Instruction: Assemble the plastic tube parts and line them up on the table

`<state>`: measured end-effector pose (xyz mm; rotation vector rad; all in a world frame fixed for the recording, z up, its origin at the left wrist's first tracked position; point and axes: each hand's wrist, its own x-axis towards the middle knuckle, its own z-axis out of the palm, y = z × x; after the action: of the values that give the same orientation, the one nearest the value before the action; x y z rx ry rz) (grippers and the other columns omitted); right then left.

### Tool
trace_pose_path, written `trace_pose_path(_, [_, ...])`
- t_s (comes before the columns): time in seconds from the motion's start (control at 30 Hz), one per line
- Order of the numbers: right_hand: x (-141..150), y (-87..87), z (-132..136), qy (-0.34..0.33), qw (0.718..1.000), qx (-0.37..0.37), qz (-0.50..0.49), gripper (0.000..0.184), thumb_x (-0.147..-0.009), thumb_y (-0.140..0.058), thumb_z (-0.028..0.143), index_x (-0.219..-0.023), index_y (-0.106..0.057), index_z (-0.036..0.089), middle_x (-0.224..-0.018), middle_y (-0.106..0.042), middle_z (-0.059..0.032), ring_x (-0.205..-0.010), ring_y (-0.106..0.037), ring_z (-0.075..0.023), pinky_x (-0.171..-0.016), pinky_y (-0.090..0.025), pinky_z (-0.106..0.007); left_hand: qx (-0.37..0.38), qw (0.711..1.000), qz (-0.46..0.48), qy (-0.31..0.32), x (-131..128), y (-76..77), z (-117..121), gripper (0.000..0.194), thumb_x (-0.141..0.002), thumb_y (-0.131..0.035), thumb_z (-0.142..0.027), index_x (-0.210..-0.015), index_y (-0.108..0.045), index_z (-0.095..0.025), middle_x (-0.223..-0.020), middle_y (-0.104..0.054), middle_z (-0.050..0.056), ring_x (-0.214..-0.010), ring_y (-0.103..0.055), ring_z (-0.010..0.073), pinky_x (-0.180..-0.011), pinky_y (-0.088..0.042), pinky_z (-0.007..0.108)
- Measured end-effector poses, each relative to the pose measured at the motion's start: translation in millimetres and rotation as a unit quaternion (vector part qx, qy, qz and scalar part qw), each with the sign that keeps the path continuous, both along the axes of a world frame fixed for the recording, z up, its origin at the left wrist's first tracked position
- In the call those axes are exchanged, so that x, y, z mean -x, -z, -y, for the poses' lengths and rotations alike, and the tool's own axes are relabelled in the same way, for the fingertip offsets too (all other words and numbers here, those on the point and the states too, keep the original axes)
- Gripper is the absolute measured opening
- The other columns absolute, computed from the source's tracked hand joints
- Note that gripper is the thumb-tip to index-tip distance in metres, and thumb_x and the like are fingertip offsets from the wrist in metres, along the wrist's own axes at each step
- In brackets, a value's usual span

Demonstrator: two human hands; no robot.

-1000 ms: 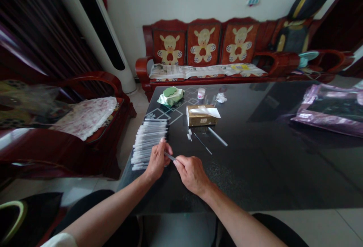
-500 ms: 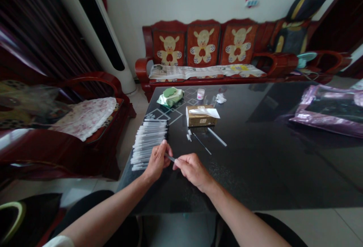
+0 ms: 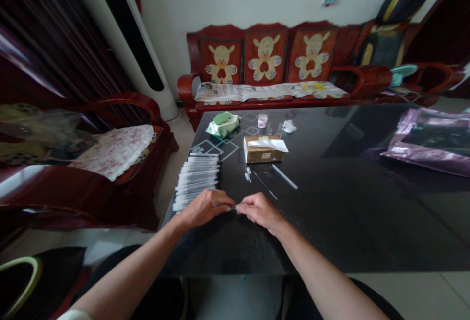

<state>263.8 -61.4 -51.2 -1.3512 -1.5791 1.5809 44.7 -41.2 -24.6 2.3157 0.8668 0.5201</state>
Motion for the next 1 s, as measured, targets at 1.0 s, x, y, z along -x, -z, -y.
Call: trace_pose_path(1.0, [-118.2,-4.4,-53.5,0.319,0.868,-0.181,0.335,0.022,-0.078,-0.055,0.031,-0.084,-0.071,0.017,-0.061,-0.068,-0.0046,-0.052,-0.063,-0.0159,-0.047,-0.045,-0.022,-0.038,0.942,-0.254,-0.217,81.6,-7.6,-33.1,0.008,-0.070,-0.065,-0.019,-0.075,-0.069,-0.024,-0.079,-0.069,0.000,-0.070,-0.061,0.0163,-0.062,-0.037,0.025])
